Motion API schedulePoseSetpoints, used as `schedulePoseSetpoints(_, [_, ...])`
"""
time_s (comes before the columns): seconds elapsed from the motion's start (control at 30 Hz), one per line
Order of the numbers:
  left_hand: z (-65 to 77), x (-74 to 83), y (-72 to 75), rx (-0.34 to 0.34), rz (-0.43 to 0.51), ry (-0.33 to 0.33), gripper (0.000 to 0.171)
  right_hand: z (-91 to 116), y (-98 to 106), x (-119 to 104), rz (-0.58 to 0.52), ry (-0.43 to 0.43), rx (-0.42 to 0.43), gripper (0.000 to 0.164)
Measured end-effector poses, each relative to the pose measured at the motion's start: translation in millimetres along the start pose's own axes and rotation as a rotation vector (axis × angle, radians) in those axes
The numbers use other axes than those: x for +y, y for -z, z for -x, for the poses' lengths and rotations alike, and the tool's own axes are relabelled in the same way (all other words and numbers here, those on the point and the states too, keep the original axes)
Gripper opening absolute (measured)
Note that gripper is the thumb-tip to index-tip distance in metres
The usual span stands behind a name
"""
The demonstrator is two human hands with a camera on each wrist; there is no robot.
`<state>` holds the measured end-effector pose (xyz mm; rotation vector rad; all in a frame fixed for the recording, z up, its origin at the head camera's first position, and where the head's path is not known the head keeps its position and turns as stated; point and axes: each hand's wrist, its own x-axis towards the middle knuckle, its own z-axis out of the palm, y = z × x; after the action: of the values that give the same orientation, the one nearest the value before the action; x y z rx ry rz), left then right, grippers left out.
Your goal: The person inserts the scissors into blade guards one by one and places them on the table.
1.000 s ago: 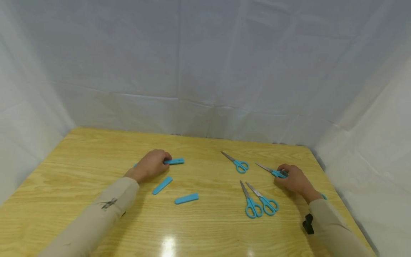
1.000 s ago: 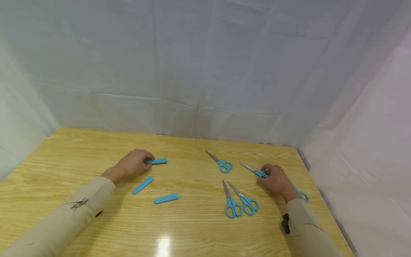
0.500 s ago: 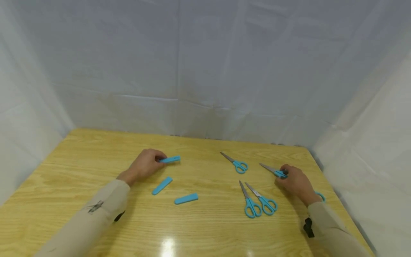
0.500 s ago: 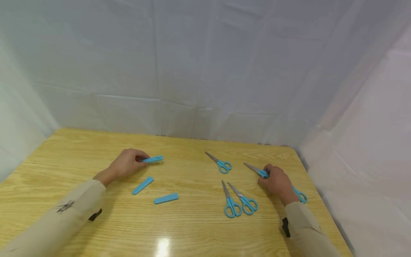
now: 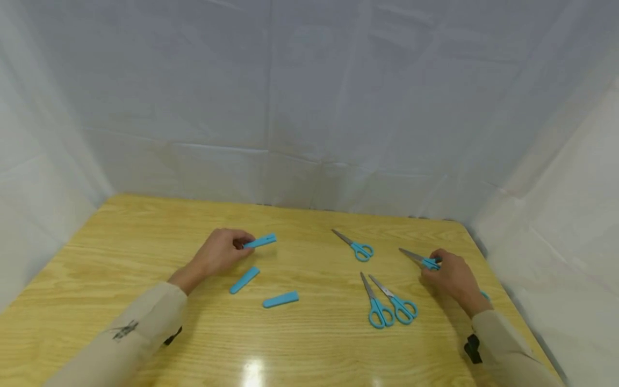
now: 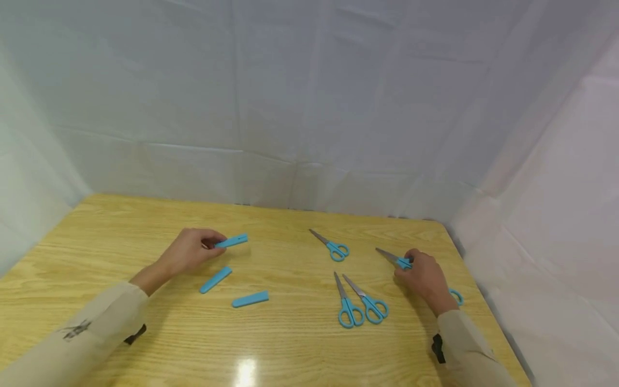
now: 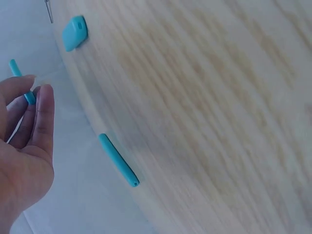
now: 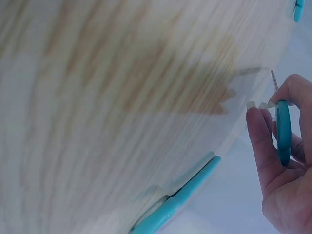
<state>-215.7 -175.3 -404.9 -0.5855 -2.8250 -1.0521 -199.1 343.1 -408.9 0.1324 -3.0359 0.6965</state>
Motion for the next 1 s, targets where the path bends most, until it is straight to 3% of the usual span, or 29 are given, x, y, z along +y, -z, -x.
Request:
schedulePoseSetpoints(0.33, [4.7, 4.1, -3.7, -0.021, 0.027, -0.007, 0.021, 5, 2, -6, -0.113, 0.004, 0.036, 0.042])
schedulePoseSetpoints(0.63, [11.4, 8.8, -3.3, -0.035, 0.060, -0.076, 0.019, 13, 4, -34, -0.306, 0.041, -0.028, 0.039])
schedulePoseSetpoints(1.0, [22.9, 20.6, -9.2, -0.055, 0.093, -0.135, 0.020, 19, -14, -73, -0.528, 0.108, -0.098, 0.036])
